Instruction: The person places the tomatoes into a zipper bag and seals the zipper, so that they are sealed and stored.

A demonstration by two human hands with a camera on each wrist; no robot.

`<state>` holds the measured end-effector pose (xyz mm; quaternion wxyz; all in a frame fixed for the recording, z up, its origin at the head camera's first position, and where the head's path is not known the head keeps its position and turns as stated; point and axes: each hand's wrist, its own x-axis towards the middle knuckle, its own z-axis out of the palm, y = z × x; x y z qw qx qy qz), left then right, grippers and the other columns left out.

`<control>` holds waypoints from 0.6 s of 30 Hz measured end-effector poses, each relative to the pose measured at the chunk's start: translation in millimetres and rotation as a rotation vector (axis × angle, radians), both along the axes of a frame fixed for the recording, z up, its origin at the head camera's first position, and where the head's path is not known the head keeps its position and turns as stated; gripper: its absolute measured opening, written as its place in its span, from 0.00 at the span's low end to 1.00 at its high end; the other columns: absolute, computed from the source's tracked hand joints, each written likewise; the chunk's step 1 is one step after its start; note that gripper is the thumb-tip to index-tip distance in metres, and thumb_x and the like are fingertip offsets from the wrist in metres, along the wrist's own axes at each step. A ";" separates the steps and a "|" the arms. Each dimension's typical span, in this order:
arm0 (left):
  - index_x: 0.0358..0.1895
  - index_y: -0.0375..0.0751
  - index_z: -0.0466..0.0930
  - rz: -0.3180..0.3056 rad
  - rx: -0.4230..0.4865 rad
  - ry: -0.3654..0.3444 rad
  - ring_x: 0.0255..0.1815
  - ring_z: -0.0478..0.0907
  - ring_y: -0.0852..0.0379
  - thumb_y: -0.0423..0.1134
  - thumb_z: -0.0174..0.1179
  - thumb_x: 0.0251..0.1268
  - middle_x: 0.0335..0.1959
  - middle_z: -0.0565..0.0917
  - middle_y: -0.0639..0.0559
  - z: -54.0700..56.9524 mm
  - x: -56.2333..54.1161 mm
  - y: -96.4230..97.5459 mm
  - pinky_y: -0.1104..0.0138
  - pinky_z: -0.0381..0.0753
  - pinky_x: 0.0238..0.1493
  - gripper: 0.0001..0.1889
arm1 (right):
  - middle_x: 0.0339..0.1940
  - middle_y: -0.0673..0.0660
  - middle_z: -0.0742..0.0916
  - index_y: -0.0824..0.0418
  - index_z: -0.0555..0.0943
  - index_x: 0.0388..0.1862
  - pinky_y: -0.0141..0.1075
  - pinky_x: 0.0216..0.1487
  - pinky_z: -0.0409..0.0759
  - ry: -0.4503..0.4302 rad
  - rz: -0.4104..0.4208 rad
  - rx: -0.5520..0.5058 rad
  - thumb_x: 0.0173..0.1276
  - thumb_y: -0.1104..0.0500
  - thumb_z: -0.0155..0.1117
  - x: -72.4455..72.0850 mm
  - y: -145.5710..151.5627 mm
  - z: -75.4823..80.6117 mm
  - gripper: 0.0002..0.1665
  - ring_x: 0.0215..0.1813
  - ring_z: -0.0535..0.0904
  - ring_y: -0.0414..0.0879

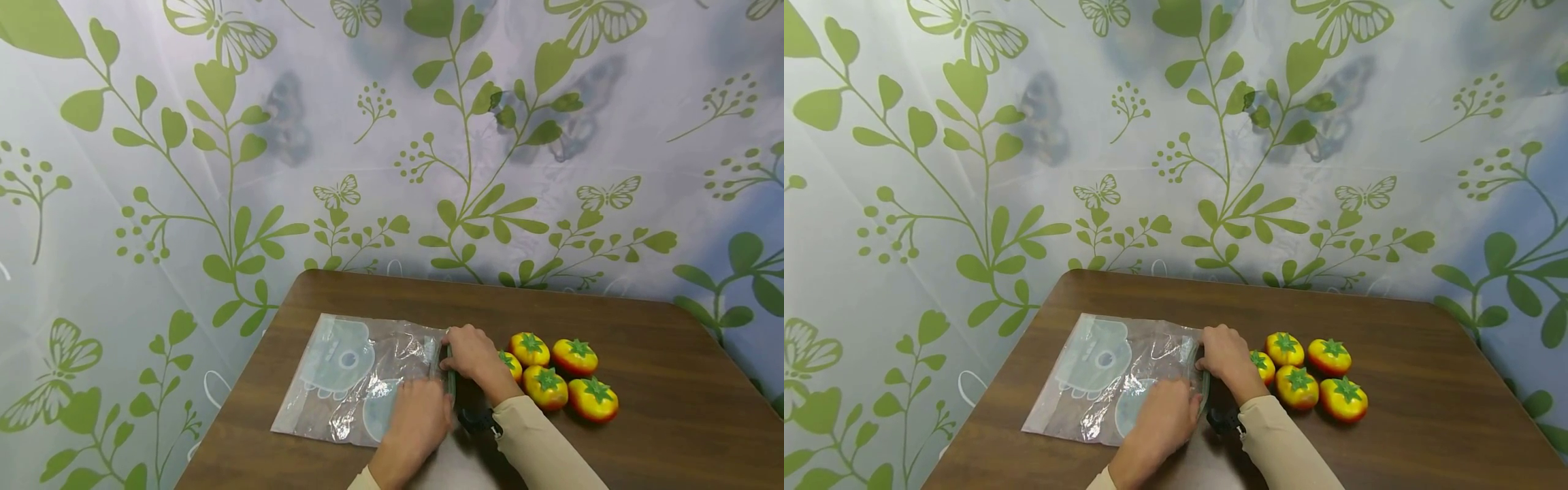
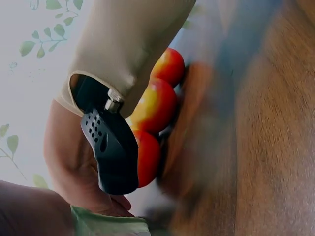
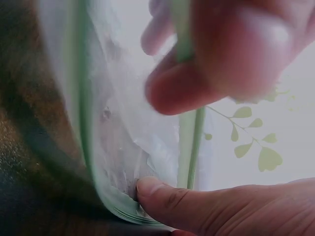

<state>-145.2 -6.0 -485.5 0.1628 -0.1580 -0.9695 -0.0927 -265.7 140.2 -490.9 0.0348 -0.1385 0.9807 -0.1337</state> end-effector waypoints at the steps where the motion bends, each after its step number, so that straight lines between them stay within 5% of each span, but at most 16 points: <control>1: 0.27 0.43 0.87 -0.002 0.007 0.021 0.30 0.87 0.47 0.45 0.77 0.60 0.25 0.89 0.48 -1.1 -1.4 -0.7 0.57 0.85 0.36 0.12 | 0.53 0.58 0.94 0.58 0.94 0.55 0.57 0.59 0.89 -0.001 -0.001 0.001 0.59 0.53 0.89 -0.2 -0.3 0.3 0.25 0.50 0.90 0.60; 7: 0.28 0.40 0.88 0.002 0.006 0.007 0.29 0.87 0.46 0.40 0.88 0.35 0.25 0.88 0.47 -5.5 -5.9 -2.6 0.58 0.87 0.36 0.18 | 0.54 0.57 0.94 0.57 0.94 0.56 0.58 0.57 0.89 -0.023 -0.007 0.009 0.61 0.52 0.88 -0.3 -1.9 2.3 0.25 0.49 0.89 0.60; 14: 0.42 0.35 0.89 0.003 0.039 -0.029 0.54 0.80 0.32 0.42 0.84 0.42 0.48 0.86 0.37 -74.2 -27.7 1.1 0.43 0.81 0.51 0.23 | 0.53 0.57 0.93 0.56 0.94 0.55 0.58 0.56 0.89 -0.026 -0.006 0.018 0.61 0.52 0.88 1.4 -1.6 3.3 0.24 0.49 0.89 0.60; 18: 0.55 0.26 0.85 -0.003 0.064 -0.199 0.68 0.74 0.18 0.39 0.79 0.54 0.62 0.81 0.26 -54.3 -17.7 2.4 0.34 0.78 0.63 0.27 | 0.54 0.58 0.93 0.56 0.94 0.55 0.58 0.57 0.89 -0.021 -0.009 0.019 0.61 0.51 0.88 1.4 -1.6 2.4 0.25 0.50 0.90 0.61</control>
